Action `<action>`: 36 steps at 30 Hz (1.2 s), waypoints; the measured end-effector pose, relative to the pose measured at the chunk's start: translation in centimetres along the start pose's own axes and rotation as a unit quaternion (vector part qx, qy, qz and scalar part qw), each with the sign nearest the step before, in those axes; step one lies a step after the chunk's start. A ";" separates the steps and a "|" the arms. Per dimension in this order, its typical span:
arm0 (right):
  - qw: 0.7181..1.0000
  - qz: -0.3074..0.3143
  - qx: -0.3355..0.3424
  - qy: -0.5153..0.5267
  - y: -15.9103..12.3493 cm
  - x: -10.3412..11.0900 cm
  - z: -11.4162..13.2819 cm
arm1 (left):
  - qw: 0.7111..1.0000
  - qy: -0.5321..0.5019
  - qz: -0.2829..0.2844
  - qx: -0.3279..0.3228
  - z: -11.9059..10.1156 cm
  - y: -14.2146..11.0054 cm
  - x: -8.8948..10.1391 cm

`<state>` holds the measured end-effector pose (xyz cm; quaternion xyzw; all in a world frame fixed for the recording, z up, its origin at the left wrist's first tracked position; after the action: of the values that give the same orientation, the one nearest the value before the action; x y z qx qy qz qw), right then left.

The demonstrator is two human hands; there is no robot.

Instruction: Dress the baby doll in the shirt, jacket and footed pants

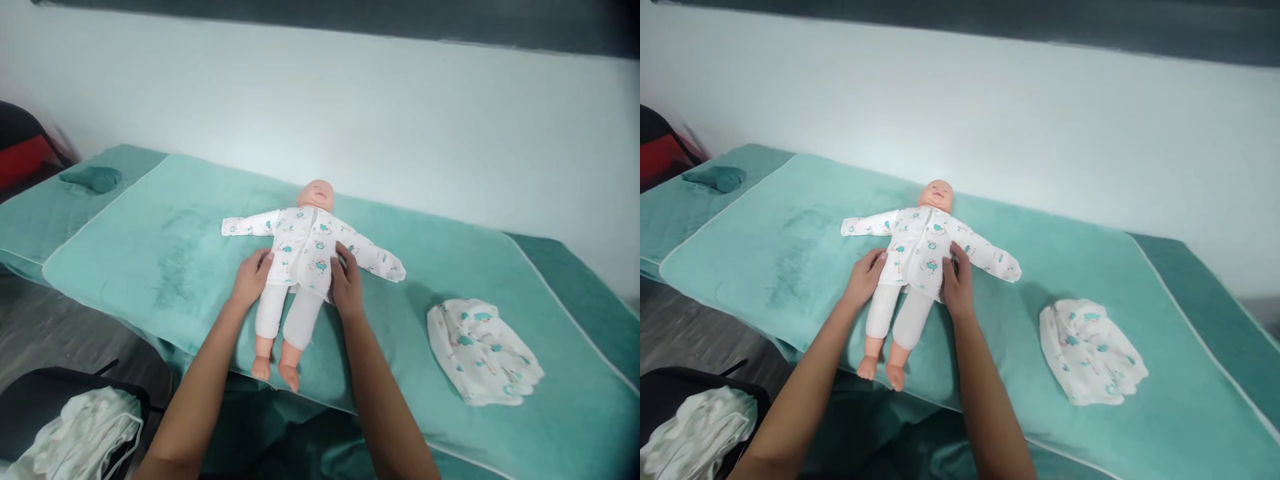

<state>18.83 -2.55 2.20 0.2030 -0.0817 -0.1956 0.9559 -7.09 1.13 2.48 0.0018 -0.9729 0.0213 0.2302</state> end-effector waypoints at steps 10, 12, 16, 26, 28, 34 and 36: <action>0.995 0.052 -0.006 0.085 -3.2 -0.6 0.6 | 0.988 -0.130 0.083 -0.024 -1.6 -2.5 -3.3; 0.994 0.049 -0.012 0.093 -1.7 -0.9 -0.3 | 0.986 -0.150 0.068 -0.034 -2.2 -1.3 -4.0; 0.994 0.041 0.000 0.103 0.5 -1.1 -1.0 | 0.984 -0.170 0.052 -0.026 -2.5 1.0 -4.9; 0.995 -0.038 -0.086 -0.017 -2.9 2.0 -0.4 | 0.982 -0.183 -0.031 0.016 -0.1 0.9 -3.3; 0.995 -0.059 -0.077 -0.032 -3.0 2.8 -0.3 | 0.982 -0.181 -0.059 0.013 0.1 0.6 -2.8; 0.992 -0.070 -0.075 -0.079 -4.6 5.3 -0.4 | 0.981 -0.072 -0.182 -0.013 0.6 2.2 1.6; 0.990 -0.062 -0.063 -0.112 -5.8 6.7 -0.1 | 0.980 0.044 -0.191 -0.025 0.6 4.3 3.4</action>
<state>22.95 -10.09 0.16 0.1243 -0.1635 -0.2805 0.9376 -10.43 5.46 3.25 0.1807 -0.9437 -0.0474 0.2729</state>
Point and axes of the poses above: each hand's wrist, its own y-axis towards the middle knuckle, its own x-axis out of the back of the hand, z = x × y, the point moved 10 cm from there along y, towards the middle knuckle, and after that the axes turned 11 degrees about x, right-handed, at the moved point
